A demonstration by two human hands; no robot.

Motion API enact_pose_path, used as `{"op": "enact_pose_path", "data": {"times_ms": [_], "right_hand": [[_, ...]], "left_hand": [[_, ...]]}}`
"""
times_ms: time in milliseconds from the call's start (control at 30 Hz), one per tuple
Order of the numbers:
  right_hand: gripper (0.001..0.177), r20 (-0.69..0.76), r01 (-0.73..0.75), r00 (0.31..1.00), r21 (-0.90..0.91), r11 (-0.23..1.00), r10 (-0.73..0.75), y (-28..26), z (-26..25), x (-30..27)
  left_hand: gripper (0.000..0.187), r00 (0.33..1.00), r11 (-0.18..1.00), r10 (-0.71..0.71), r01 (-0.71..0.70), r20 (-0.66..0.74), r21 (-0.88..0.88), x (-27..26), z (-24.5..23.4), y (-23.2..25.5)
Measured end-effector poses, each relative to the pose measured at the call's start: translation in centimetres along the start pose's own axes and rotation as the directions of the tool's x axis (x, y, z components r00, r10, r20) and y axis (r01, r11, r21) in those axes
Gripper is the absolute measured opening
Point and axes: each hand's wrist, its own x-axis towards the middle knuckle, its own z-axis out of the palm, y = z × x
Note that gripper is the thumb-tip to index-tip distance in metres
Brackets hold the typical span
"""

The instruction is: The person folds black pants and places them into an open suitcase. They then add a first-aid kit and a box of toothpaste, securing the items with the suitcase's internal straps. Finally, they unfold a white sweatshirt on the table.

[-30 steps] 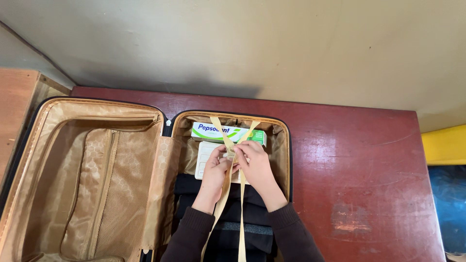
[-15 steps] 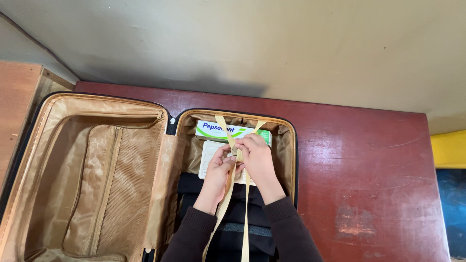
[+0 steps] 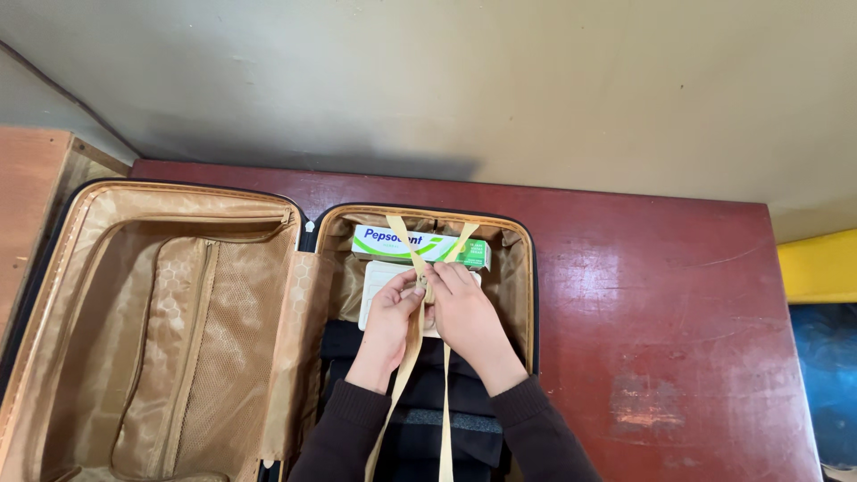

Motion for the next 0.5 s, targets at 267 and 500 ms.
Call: {"op": "enact_pose_path", "data": {"times_ms": [267, 500], "right_hand": [[0.056, 0.043, -0.135, 0.991, 0.258, 0.957, 0.128, -0.02, -0.51, 0.23], [0.055, 0.068, -0.164, 0.986, 0.239, 0.957, 0.152, 0.13, -0.12, 0.43]], "left_hand": [[0.037, 0.998, 0.999, -0.014, 0.018, 0.065, -0.05, 0.01, -0.64, 0.69], [0.042, 0.999, 0.999, -0.043, 0.043, 0.034, 0.009, -0.31, 0.26, 0.98]]}}
